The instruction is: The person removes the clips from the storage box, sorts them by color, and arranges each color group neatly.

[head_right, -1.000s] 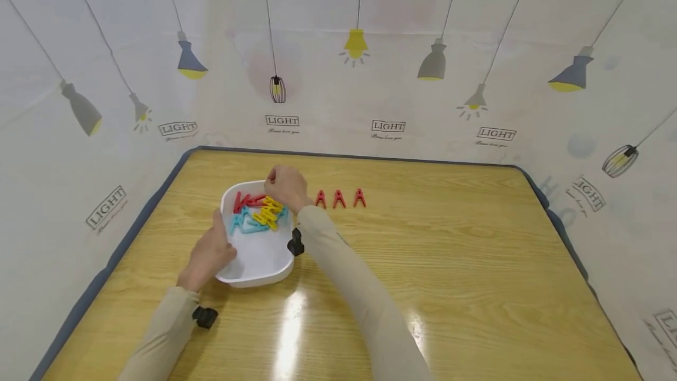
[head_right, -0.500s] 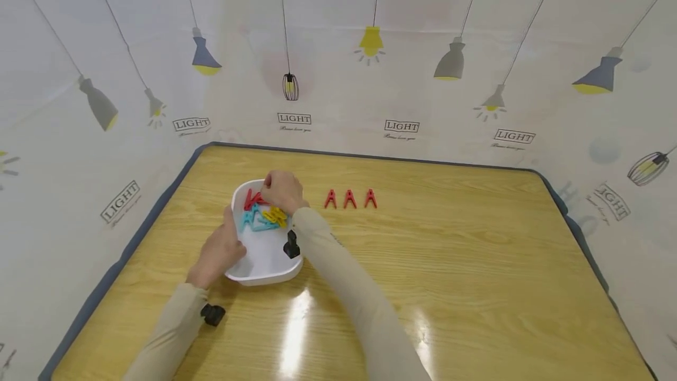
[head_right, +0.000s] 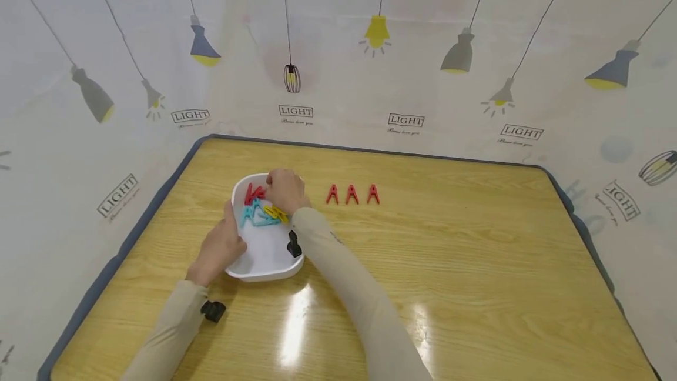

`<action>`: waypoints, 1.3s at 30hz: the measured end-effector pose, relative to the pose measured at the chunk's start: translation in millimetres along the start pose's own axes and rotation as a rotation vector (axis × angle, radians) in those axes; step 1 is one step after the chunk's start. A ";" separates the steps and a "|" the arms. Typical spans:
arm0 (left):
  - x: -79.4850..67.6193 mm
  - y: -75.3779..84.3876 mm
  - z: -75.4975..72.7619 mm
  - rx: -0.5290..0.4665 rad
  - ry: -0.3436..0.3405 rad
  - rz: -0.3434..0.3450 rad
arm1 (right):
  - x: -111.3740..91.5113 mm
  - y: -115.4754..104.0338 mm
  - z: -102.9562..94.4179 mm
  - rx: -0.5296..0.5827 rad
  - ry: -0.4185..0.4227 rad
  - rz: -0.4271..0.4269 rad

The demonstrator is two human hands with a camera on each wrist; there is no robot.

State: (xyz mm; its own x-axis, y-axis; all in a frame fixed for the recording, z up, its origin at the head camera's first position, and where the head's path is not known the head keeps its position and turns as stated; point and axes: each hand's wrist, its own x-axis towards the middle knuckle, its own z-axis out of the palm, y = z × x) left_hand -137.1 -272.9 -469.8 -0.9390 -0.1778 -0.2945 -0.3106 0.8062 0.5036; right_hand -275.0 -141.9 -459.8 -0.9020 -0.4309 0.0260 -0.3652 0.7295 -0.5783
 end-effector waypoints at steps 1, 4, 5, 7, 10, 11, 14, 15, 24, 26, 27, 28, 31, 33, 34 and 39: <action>-0.1 0.2 -0.3 0.002 0.001 0.001 | 0.0 -0.2 0.6 -0.013 -0.003 -0.003; -0.7 1.0 -1.5 0.005 0.004 0.002 | 0.9 -0.7 2.2 -0.048 -0.025 0.001; -0.8 1.2 -1.6 0.006 0.004 0.001 | 1.2 -0.9 2.4 -0.067 -0.036 0.003; -1.0 1.4 -1.9 0.006 0.000 -0.001 | 1.6 -1.4 2.6 -0.104 -0.055 0.007; -1.0 2.0 -2.0 0.008 0.003 -0.004 | 2.3 -1.5 3.9 -0.163 -0.075 0.003; -0.8 2.3 -1.9 0.010 0.004 -0.006 | 2.3 -1.5 4.3 -0.187 -0.077 -0.004; -0.6 2.9 -1.8 0.018 0.011 -0.008 | 2.6 -1.6 5.6 -0.240 -0.078 -0.020; -0.5 3.2 -1.8 0.018 0.012 -0.009 | 2.6 -1.7 5.9 -0.258 -0.078 -0.027; 0.0 3.5 -1.7 0.024 0.012 -0.014 | 2.4 -2.2 6.5 -0.336 -0.048 -0.070; 0.4 3.4 -1.7 0.028 0.013 -0.017 | 3.1 -1.6 7.5 -0.357 -0.040 -0.073; 0.7 3.2 -1.5 0.028 0.013 -0.017 | 3.5 -1.1 8.3 -0.368 -0.036 -0.073; 1.1 3.0 -1.2 0.027 0.013 -0.016 | 3.8 -0.8 8.8 -0.374 -0.033 -0.071; 1.8 3.0 -0.7 0.027 0.014 -0.017 | 5.1 1.2 11.1 -0.390 -0.022 -0.062; 2.2 2.7 0.0 0.024 0.007 -0.018 | 5.9 2.7 12.4 -0.370 -0.019 -0.049; 2.2 2.7 0.2 0.023 0.003 -0.019 | 6.1 3.3 12.6 -0.355 -0.016 -0.043; 2.7 2.4 1.4 0.031 -0.004 -0.025 | 5.3 5.2 11.0 -0.240 -0.009 -0.012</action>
State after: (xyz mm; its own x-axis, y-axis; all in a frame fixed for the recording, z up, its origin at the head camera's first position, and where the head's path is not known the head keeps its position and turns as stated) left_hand -140.2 -270.7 -470.5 -0.9305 -0.1957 -0.3097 -0.3289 0.8186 0.4708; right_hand -279.1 -146.3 -471.7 -0.8956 -0.4443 0.0235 -0.4210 0.8291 -0.3678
